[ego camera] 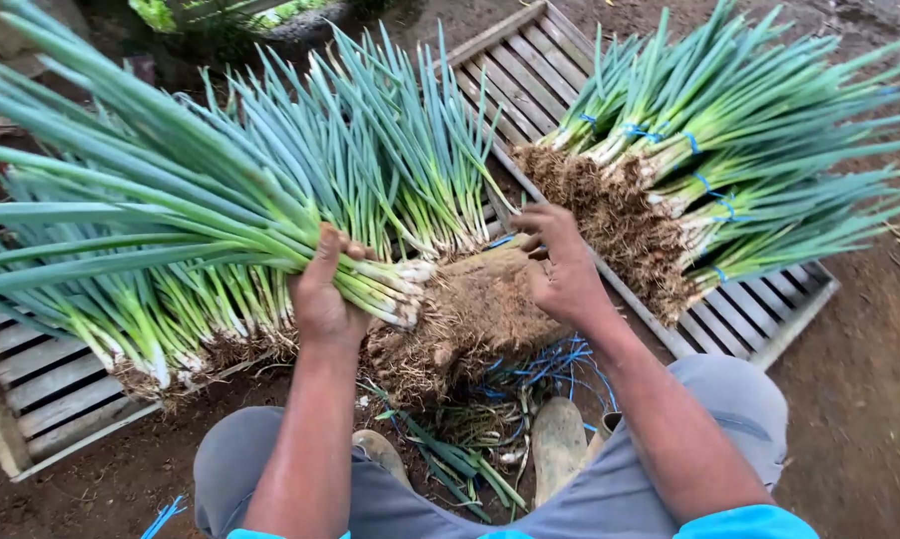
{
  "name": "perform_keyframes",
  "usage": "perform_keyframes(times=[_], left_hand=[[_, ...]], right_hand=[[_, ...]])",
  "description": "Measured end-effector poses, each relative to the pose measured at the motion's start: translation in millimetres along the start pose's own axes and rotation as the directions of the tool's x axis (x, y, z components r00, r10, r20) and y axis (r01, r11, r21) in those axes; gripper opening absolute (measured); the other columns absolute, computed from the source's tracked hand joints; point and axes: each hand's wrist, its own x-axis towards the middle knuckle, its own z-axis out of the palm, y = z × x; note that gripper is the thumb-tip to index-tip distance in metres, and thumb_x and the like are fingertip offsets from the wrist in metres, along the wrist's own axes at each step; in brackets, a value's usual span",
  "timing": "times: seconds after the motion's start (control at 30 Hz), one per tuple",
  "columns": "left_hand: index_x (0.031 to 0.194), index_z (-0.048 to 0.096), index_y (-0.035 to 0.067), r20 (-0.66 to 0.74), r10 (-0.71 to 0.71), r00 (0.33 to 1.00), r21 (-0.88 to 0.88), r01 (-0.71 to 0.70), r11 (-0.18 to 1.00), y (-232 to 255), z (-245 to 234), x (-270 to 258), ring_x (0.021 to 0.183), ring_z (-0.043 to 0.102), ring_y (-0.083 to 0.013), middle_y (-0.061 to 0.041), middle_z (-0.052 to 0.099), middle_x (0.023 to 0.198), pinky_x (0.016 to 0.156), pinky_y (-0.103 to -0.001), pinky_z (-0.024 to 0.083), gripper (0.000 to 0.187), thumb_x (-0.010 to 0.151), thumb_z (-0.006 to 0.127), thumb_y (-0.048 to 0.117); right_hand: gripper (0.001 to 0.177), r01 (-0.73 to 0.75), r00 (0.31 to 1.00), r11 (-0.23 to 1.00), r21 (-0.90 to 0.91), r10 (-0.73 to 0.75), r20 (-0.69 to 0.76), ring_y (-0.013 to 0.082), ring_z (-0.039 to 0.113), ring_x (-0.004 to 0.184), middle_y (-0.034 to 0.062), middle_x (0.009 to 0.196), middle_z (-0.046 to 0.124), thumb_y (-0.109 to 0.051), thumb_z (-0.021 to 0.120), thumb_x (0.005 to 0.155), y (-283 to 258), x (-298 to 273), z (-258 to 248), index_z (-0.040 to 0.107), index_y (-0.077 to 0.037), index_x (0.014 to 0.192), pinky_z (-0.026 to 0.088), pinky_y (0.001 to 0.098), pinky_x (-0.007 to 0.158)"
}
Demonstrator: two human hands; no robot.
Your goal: The person gathers bunches of green onions, aligns the roots, and ties them together using blue plastic ties. The person then places the tied bundles onto a wooden crate next to other completed bundles.
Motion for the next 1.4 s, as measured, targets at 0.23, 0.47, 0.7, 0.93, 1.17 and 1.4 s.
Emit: perform_keyframes(times=[0.23, 0.47, 0.7, 0.93, 1.17, 1.4], left_hand=[[0.103, 0.061, 0.014, -0.099, 0.000, 0.995, -0.037, -0.004, 0.999, 15.3, 7.0, -12.4, 0.063, 0.067, -0.0111, 0.001, 0.063, 0.073, 0.075, -0.033, 0.066, 0.021, 0.090, 0.074, 0.005], [0.103, 0.063, 0.015, -0.059, -0.033, 0.998, -0.006, 0.033, 0.999, 12.3, 5.0, -21.7, 0.064, 0.068, -0.0123, 0.000, 0.066, 0.075, 0.076, -0.035, 0.066, 0.022, 0.088, 0.076, 0.005], [0.104, 0.063, 0.015, 0.029, -0.056, 0.998, 0.075, 0.054, 0.996, 8.2, 0.9, -34.7, 0.065, 0.070, -0.0135, -0.001, 0.069, 0.076, 0.077, -0.038, 0.066, 0.023, 0.087, 0.074, 0.005], [0.109, 0.061, 0.005, 0.089, -0.274, 0.958, -0.010, 0.276, 0.961, 38.6, -6.6, -55.1, 0.068, 0.067, -0.0164, -0.003, 0.064, 0.077, 0.074, -0.037, 0.063, 0.017, 0.093, 0.067, 0.008], [0.109, 0.064, 0.001, 0.023, -0.376, 0.926, 0.279, 0.355, 0.892, 45.3, 21.5, -79.8, 0.072, 0.065, -0.0238, -0.009, 0.063, 0.088, 0.068, -0.039, 0.061, 0.023, 0.088, 0.071, 0.004], [0.095, 0.066, 0.003, 0.193, -0.385, 0.903, 0.542, 0.229, 0.809, 18.4, 44.6, -99.8, 0.081, 0.066, -0.0260, -0.012, 0.065, 0.092, 0.069, -0.045, 0.065, 0.020, 0.078, 0.077, 0.007]], right_hand=[[0.028, -0.539, 0.831, 0.794, -0.282, 0.557, -0.021, 0.0425, 0.069, 0.092, 0.0178, 0.084, 0.073, -0.039, 0.071, 0.089, 78.2, -65.1, 18.5, 0.074, -0.016, 0.104, 0.053, 0.0552, 0.088], [0.053, -0.857, 0.505, 0.498, -0.133, 0.863, -0.021, 0.0282, 0.074, 0.097, 0.0010, 0.093, 0.078, -0.034, 0.074, 0.077, 175.3, -180.9, 109.8, 0.056, -0.024, 0.125, 0.057, 0.0451, 0.089], [0.047, -0.943, 0.327, 0.320, -0.088, 0.942, -0.081, 0.0247, 0.078, 0.082, 0.0071, 0.095, 0.075, -0.043, 0.077, 0.076, 255.3, -229.3, 176.6, 0.067, -0.015, 0.112, 0.056, 0.0457, 0.083], [0.045, -0.788, 0.423, 0.513, -0.340, 0.853, 0.305, 0.0151, 0.077, 0.066, 0.0026, 0.120, 0.076, -0.040, 0.060, 0.097, 174.7, -194.9, 173.3, 0.066, -0.014, 0.132, 0.055, 0.0301, 0.085], [0.056, -0.680, 0.575, 0.716, -0.158, 0.655, 0.491, 0.0249, 0.038, 0.149, 0.0088, 0.163, 0.036, -0.044, 0.050, 0.096, -45.3, -62.5, 12.2, 0.054, -0.013, 0.143, 0.033, 0.0499, 0.122], [0.022, -0.548, 0.783, 0.777, 0.308, 0.348, 0.516, 0.0169, 0.054, 0.064, 0.0038, 0.073, 0.053, -0.023, 0.048, 0.107, -43.4, -37.1, -58.8, 0.062, -0.006, 0.102, 0.054, 0.0324, 0.063]])
